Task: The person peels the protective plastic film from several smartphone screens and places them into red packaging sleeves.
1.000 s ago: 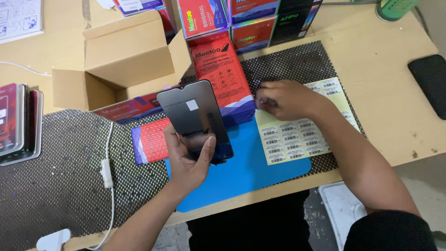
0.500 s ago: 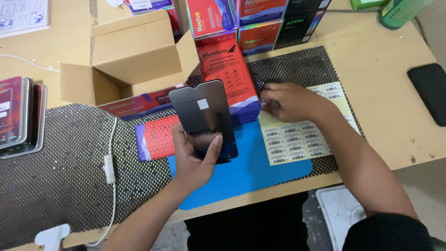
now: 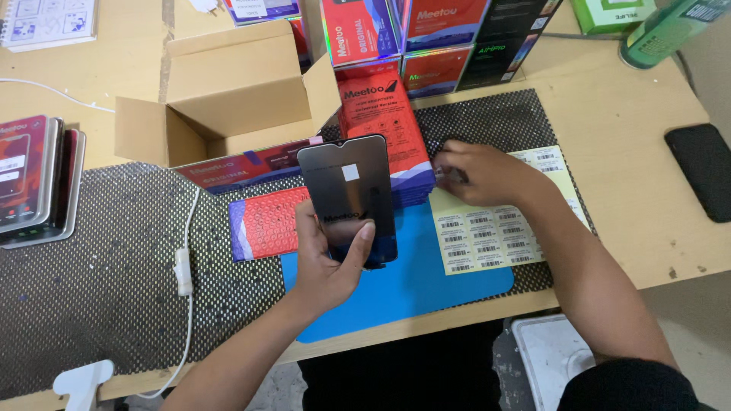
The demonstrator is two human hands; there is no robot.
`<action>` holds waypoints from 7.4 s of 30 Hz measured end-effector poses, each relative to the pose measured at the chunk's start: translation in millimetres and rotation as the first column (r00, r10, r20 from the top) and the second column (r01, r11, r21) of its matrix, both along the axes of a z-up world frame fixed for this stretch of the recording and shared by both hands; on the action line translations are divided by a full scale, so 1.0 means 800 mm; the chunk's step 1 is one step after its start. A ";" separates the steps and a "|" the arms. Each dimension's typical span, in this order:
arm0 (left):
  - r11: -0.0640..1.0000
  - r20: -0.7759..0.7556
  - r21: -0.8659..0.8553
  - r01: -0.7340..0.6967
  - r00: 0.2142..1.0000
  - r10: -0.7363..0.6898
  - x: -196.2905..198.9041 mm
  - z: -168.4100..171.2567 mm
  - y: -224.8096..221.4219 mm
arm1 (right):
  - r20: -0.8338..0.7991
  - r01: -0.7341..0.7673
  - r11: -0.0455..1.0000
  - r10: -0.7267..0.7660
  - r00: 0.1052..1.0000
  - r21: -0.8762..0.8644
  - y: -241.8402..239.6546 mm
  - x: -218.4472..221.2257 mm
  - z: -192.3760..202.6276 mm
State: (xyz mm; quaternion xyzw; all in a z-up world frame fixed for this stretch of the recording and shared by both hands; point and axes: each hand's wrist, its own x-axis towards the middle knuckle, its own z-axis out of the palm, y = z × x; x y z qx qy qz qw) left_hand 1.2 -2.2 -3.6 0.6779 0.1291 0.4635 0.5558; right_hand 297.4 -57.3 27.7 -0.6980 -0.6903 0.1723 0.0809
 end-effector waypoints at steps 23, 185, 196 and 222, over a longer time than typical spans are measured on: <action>0.999 0.020 0.042 -0.015 1.000 0.014 0.002 0.010 -0.005 | -0.049 0.023 0.997 -0.027 0.998 -0.070 -0.001 -0.001 0.004; 0.620 -0.165 0.774 -0.126 0.906 0.390 -0.024 0.076 0.043 | -0.540 0.349 0.554 0.227 0.811 0.756 -0.023 -0.162 -0.032; 0.144 0.436 0.794 -0.591 0.717 0.544 -0.042 0.059 0.087 | -0.533 0.392 0.399 0.350 0.770 0.829 -0.010 -0.133 -0.029; 0.265 -0.075 0.941 -0.211 0.632 0.771 -0.055 0.028 0.186 | -0.538 0.386 0.614 0.076 0.839 0.688 0.009 -0.102 -0.002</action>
